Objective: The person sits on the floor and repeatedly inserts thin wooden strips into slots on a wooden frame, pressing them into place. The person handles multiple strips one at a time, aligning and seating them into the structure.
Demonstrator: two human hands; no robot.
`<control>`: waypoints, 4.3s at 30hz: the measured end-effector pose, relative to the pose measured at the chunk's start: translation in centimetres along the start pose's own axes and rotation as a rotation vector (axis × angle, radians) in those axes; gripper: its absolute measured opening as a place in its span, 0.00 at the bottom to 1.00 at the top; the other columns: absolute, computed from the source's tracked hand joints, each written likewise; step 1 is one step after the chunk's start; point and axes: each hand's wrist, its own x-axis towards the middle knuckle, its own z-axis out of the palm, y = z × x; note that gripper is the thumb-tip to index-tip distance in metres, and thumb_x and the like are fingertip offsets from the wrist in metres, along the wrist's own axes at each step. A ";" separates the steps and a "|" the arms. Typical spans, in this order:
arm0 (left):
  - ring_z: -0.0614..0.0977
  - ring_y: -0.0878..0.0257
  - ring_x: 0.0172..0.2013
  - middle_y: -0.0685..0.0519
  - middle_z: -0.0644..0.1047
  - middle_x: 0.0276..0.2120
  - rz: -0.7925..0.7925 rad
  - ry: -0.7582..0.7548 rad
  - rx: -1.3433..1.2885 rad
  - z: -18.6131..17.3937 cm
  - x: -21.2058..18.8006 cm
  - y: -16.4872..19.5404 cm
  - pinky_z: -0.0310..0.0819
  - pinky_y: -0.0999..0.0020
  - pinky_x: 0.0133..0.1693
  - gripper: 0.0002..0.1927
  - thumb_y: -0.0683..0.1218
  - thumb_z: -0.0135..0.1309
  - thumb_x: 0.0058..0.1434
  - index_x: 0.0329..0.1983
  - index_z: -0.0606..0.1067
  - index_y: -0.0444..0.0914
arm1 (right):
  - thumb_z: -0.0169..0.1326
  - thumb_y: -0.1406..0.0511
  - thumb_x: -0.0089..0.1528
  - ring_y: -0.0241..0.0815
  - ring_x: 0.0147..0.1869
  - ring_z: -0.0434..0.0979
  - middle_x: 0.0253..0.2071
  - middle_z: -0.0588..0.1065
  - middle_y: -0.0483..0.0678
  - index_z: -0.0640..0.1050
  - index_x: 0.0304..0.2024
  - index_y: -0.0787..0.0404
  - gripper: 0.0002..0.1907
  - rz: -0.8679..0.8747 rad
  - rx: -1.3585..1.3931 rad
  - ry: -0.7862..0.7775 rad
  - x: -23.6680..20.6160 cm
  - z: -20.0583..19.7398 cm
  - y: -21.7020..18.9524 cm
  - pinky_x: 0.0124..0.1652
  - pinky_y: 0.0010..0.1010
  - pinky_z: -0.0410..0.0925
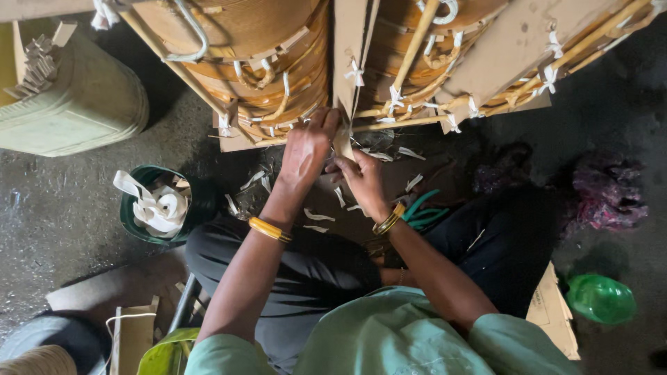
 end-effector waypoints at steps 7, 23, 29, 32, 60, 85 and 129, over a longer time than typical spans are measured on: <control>0.83 0.53 0.29 0.44 0.77 0.43 0.131 0.024 -0.006 1.2 0.6 -0.6 0.77 0.61 0.29 0.16 0.44 0.59 0.62 0.50 0.73 0.32 | 0.52 0.69 0.69 0.36 0.29 0.80 0.32 0.81 0.51 0.79 0.47 0.69 0.09 0.014 -0.161 -0.010 -0.4 -0.4 -4.2 0.30 0.25 0.74; 0.82 0.46 0.46 0.45 0.79 0.47 -0.286 0.415 -0.738 2.1 0.5 2.4 0.77 0.58 0.47 0.14 0.37 0.56 0.61 0.51 0.77 0.35 | 0.48 0.64 0.71 0.40 0.31 0.83 0.35 0.82 0.55 0.78 0.49 0.72 0.15 0.099 -0.203 -0.196 3.2 -2.5 -15.4 0.31 0.26 0.73; 0.82 0.47 0.35 0.46 0.81 0.34 -0.654 0.447 -0.671 2.9 3.5 2.6 0.75 0.57 0.38 0.06 0.45 0.63 0.59 0.37 0.82 0.39 | 0.42 0.61 0.74 0.37 0.34 0.82 0.49 0.82 0.56 0.77 0.57 0.68 0.19 -0.192 0.065 -0.138 2.3 -2.6 -17.5 0.36 0.25 0.74; 0.82 0.46 0.32 0.44 0.81 0.31 -0.781 0.372 -0.697 2.5 4.3 2.2 0.74 0.57 0.35 0.09 0.48 0.66 0.56 0.33 0.82 0.37 | 0.48 0.66 0.70 0.40 0.28 0.81 0.51 0.82 0.55 0.78 0.58 0.65 0.16 -0.370 -0.496 0.019 2.0 -1.4 -16.2 0.29 0.28 0.72; 0.74 0.64 0.29 0.50 0.78 0.31 -0.872 0.498 -1.619 9.8 -0.5 4.7 0.70 0.66 0.32 0.14 0.41 0.57 0.64 0.53 0.80 0.37 | 0.62 0.72 0.54 0.62 0.37 0.82 0.30 0.79 0.62 0.73 0.45 0.74 0.18 -0.402 -1.517 0.024 7.1 2.8 -14.0 0.36 0.48 0.74; 0.81 0.68 0.40 0.58 0.81 0.41 -1.002 0.264 -2.311 7.5 -1.0 3.1 0.76 0.71 0.43 0.14 0.47 0.59 0.62 0.51 0.77 0.41 | 0.52 0.75 0.59 0.58 0.38 0.82 0.39 0.81 0.52 0.78 0.45 0.57 0.14 -0.577 -1.241 0.182 4.9 1.6 -12.9 0.37 0.48 0.71; 0.72 0.70 0.28 0.57 0.77 0.27 -0.864 0.209 -1.746 6.7 -0.7 0.8 0.68 0.73 0.34 0.15 0.50 0.58 0.68 0.35 0.81 0.33 | 0.50 0.78 0.59 0.57 0.34 0.83 0.56 0.79 0.57 0.79 0.51 0.66 0.18 -0.782 -1.432 -0.307 6.4 -0.7 -15.8 0.32 0.37 0.76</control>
